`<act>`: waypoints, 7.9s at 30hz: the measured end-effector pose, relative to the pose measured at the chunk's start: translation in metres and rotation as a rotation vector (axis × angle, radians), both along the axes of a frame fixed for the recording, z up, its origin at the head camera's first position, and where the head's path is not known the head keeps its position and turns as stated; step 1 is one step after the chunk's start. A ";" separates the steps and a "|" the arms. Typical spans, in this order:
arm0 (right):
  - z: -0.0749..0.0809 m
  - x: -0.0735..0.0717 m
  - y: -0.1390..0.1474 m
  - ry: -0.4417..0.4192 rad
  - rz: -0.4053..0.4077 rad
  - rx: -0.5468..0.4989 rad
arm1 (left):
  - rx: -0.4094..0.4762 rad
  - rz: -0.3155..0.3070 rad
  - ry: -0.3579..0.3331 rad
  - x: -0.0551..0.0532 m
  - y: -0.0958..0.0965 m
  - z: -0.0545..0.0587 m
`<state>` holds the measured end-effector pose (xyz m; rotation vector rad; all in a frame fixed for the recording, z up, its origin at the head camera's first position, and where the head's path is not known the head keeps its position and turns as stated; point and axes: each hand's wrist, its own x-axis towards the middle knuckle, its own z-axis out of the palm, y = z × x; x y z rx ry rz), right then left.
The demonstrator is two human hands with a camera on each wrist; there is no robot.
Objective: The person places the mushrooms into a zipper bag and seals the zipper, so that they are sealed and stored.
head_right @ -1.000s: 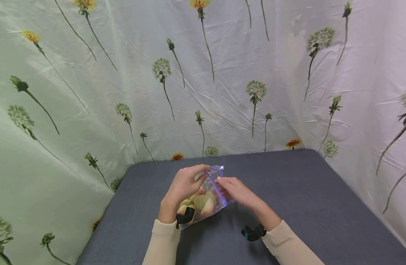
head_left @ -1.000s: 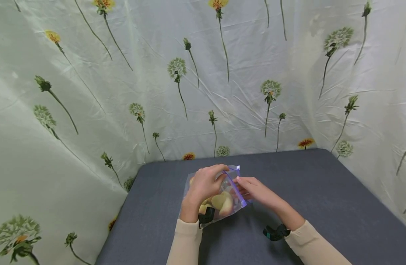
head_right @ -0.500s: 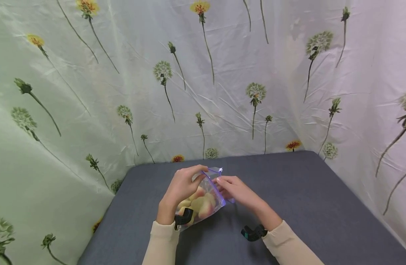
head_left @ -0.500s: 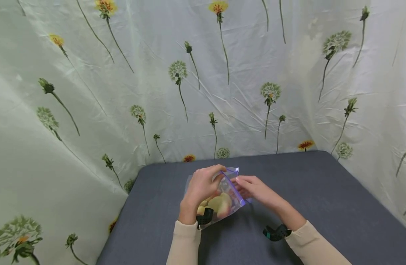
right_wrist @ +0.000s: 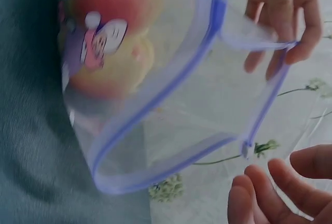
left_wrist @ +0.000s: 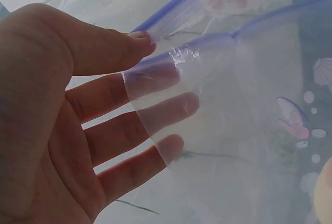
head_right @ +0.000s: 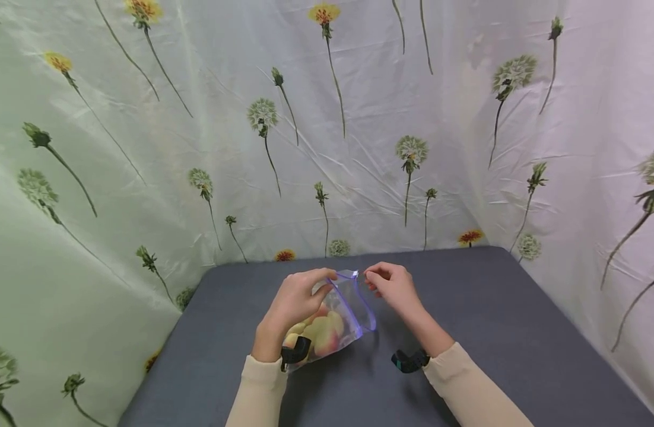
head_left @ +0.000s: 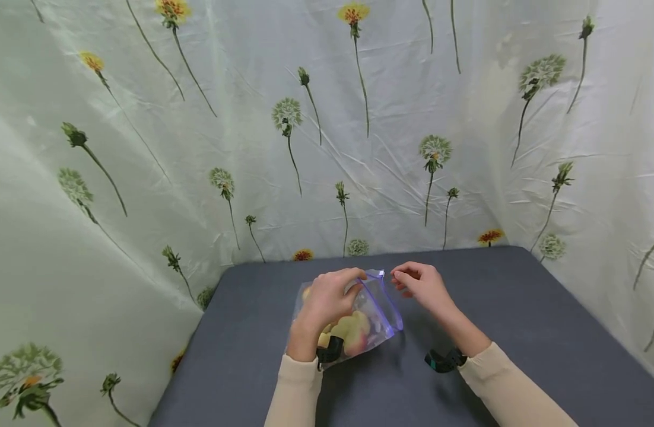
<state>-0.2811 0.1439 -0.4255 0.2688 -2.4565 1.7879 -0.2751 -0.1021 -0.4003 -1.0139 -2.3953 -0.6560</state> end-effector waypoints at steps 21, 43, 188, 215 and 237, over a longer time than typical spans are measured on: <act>-0.003 -0.037 -0.012 -0.155 0.020 0.066 | -0.234 -0.047 0.125 0.000 0.016 -0.004; -0.010 -0.042 -0.007 -0.116 0.081 0.072 | -0.020 0.052 -0.501 -0.054 0.020 0.012; -0.024 -0.074 -0.006 -0.213 0.061 0.092 | 0.432 0.196 -0.744 -0.122 0.078 -0.060; -0.036 -0.049 -0.004 -0.131 0.074 0.130 | 0.421 0.254 -0.694 -0.113 0.074 -0.062; -0.039 -0.038 0.000 -0.116 0.068 0.153 | 0.391 0.269 -0.641 -0.117 0.077 -0.063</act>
